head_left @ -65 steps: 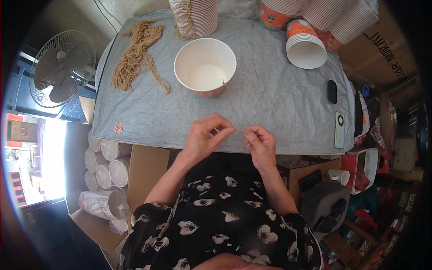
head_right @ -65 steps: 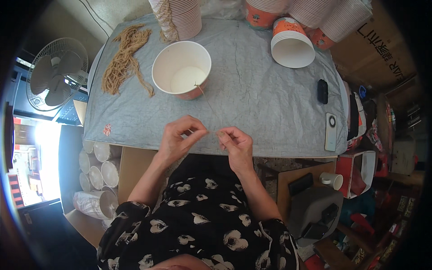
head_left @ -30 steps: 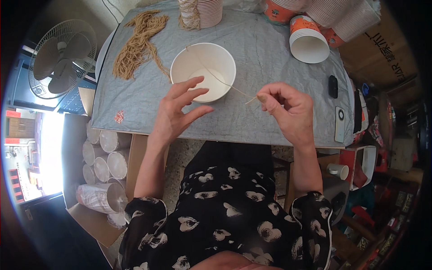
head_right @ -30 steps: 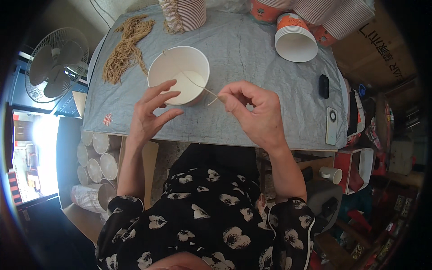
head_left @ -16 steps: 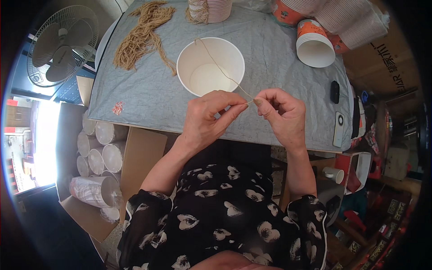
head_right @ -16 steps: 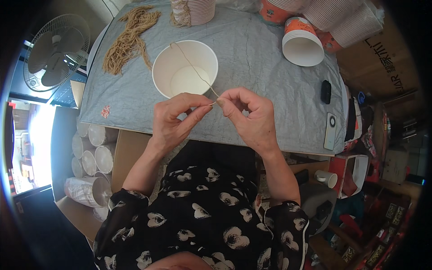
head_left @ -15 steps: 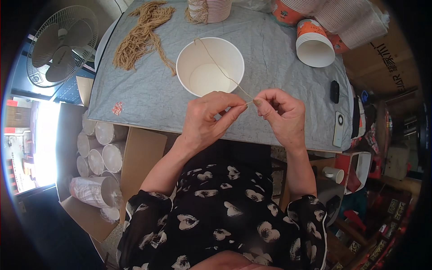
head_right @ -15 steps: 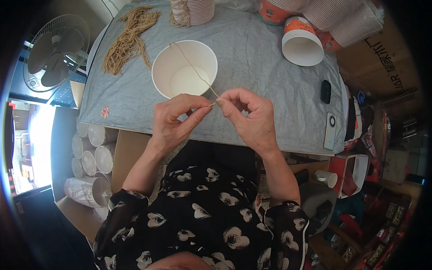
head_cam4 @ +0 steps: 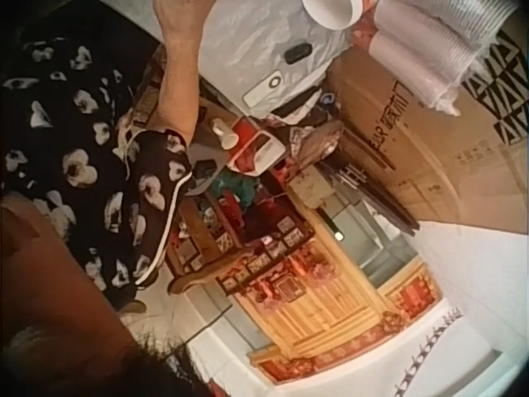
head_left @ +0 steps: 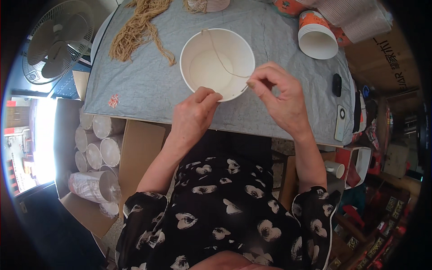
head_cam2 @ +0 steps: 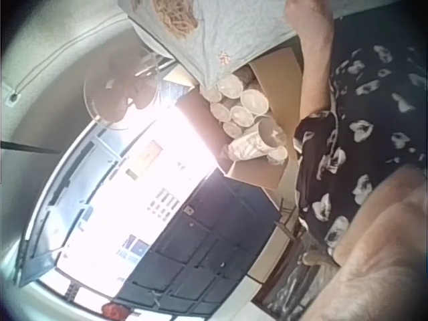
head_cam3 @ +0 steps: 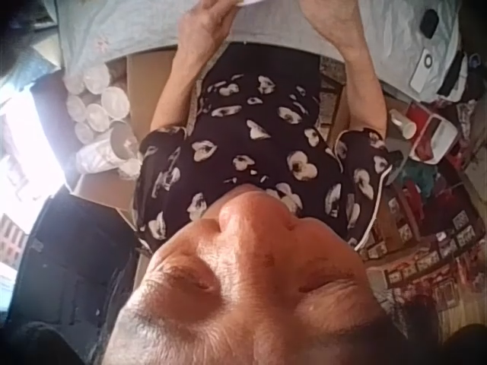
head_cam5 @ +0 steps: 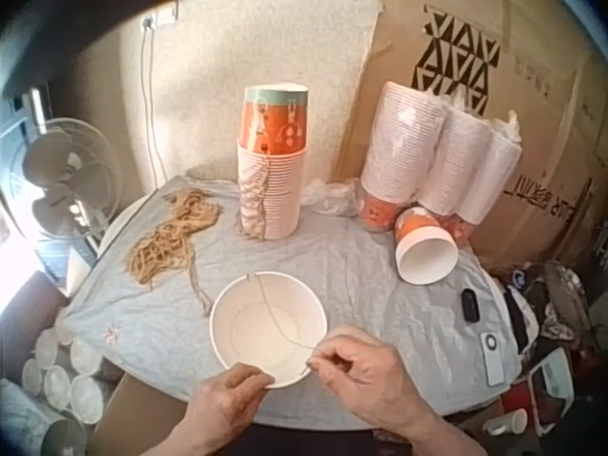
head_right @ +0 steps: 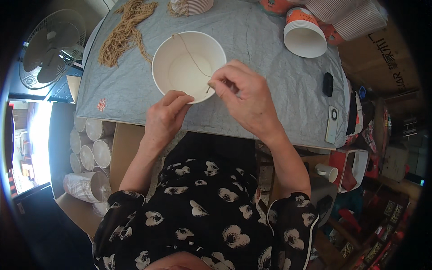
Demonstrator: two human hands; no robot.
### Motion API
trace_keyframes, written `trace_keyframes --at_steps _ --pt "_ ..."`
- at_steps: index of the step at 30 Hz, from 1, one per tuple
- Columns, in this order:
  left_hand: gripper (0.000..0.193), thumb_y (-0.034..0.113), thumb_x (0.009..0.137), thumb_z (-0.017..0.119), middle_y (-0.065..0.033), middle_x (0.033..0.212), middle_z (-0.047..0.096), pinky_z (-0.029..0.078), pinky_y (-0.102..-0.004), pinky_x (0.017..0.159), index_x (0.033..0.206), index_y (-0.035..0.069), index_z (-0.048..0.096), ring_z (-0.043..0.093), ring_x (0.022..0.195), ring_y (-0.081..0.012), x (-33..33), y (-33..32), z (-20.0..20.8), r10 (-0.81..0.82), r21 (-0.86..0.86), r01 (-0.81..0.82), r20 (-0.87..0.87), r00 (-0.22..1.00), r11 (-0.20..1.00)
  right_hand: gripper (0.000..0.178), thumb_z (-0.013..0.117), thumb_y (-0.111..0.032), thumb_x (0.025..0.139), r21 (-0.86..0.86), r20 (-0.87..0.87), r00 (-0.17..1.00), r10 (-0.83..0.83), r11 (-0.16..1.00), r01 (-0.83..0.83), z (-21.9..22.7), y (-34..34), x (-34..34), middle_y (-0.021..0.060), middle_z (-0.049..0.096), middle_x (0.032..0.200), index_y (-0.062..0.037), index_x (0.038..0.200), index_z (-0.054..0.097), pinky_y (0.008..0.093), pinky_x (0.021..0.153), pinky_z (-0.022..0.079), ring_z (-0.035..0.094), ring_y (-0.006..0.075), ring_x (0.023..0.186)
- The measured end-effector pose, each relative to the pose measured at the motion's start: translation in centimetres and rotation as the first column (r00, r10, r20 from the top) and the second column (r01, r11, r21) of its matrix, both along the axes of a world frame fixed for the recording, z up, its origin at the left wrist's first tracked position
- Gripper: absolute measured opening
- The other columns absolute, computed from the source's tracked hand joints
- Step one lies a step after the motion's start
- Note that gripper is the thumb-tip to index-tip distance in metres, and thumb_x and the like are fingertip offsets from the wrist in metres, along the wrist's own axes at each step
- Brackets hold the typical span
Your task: Attaching twine handles to paper buckets by threading them through holes.
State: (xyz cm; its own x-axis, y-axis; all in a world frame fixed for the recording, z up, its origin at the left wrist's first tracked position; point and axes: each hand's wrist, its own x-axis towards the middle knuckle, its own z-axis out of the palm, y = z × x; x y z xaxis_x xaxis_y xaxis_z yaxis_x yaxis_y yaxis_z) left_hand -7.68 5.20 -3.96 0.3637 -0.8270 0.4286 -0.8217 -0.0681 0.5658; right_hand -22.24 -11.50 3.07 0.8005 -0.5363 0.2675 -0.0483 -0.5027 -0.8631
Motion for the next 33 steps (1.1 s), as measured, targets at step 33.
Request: trace_keyframes --at_steps 33 --pt "0.022 0.0 0.078 0.066 -0.0047 0.099 0.064 0.057 -0.0364 0.067 0.1 0.006 0.067 0.069 0.082 -0.0248 -1.4 1.3 -1.1 -0.076 0.015 0.075 0.044 0.996 0.997 0.011 0.065 -0.001 0.087 -0.296 -0.361 0.916 0.173 0.91 -0.289 -3.8 0.3 0.4 0.0076 0.065 0.11 0.0005 0.079 0.058 0.0472 0.114 0.037 0.059 0.0294 0.116"
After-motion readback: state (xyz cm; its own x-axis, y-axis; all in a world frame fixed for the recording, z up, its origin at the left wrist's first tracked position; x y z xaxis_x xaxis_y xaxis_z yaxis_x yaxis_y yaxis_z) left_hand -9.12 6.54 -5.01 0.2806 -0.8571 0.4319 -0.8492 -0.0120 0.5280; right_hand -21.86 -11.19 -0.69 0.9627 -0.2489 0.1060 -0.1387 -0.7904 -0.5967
